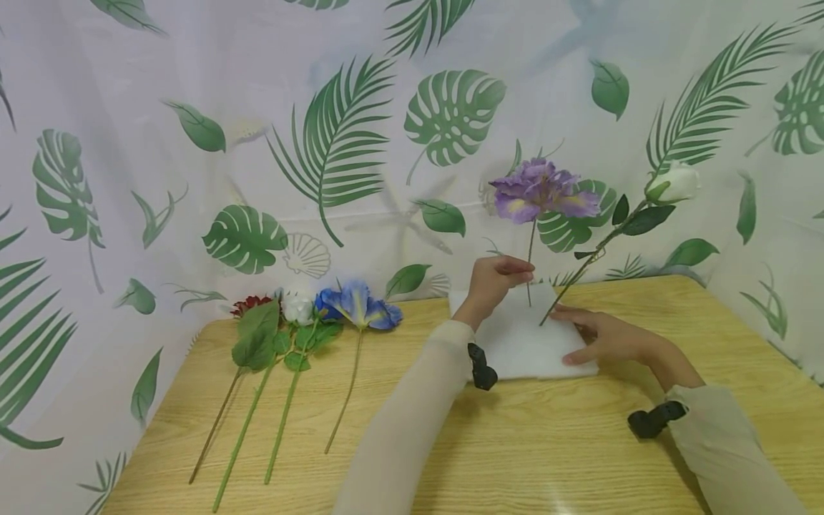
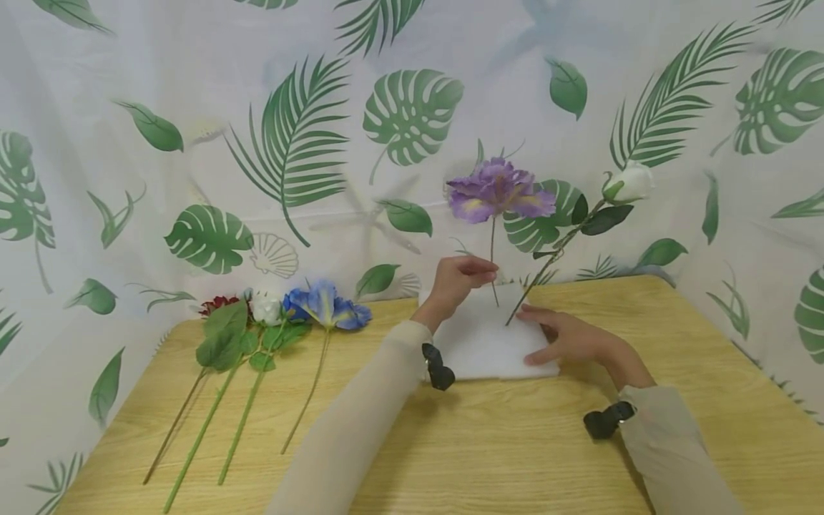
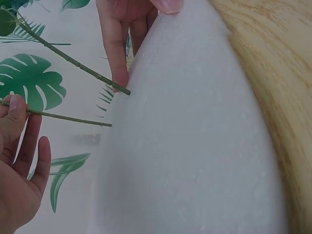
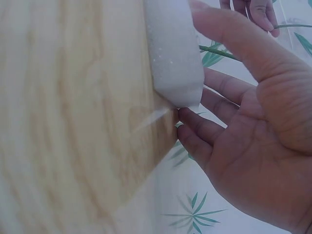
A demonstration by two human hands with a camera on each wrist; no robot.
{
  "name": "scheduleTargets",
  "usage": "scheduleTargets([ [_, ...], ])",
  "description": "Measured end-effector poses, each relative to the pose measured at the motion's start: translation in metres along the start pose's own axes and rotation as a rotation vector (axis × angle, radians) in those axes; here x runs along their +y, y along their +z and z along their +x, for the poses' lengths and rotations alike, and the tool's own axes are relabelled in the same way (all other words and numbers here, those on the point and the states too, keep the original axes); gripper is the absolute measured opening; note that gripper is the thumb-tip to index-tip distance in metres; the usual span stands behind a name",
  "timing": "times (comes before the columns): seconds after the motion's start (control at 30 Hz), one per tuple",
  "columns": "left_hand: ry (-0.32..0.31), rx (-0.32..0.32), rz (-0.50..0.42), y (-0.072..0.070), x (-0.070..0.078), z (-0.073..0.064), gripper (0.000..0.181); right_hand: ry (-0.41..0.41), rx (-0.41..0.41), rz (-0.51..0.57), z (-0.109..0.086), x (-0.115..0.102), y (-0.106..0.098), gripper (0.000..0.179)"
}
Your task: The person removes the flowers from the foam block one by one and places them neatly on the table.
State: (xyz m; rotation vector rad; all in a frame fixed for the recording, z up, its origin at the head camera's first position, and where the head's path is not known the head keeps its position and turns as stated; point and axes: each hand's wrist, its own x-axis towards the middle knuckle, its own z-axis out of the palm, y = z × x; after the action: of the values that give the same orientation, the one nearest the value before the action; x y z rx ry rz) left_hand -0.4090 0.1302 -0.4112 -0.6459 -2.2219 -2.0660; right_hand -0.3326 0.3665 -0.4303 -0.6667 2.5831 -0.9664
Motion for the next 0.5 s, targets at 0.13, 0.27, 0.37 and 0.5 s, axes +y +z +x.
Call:
scheduleTargets([
  [0.13,0.003,0.007,-0.028,-0.001,-0.001,0.0,0.012,0.006,-0.004,0.001,0.001,0.001,0.0,0.09],
  [0.27,0.002,0.0,-0.061,-0.003,0.0,0.0,0.012,0.011,-0.011,0.0,0.001,0.001,0.0,0.09],
  [0.37,0.014,-0.01,-0.093,-0.006,0.003,0.002,0.012,0.02,-0.015,0.009,0.001,0.0,-0.001,0.091],
  [0.5,0.034,-0.032,-0.108,-0.014,0.008,0.004,0.013,0.039,-0.017,0.022,0.001,-0.001,-0.002,0.091],
])
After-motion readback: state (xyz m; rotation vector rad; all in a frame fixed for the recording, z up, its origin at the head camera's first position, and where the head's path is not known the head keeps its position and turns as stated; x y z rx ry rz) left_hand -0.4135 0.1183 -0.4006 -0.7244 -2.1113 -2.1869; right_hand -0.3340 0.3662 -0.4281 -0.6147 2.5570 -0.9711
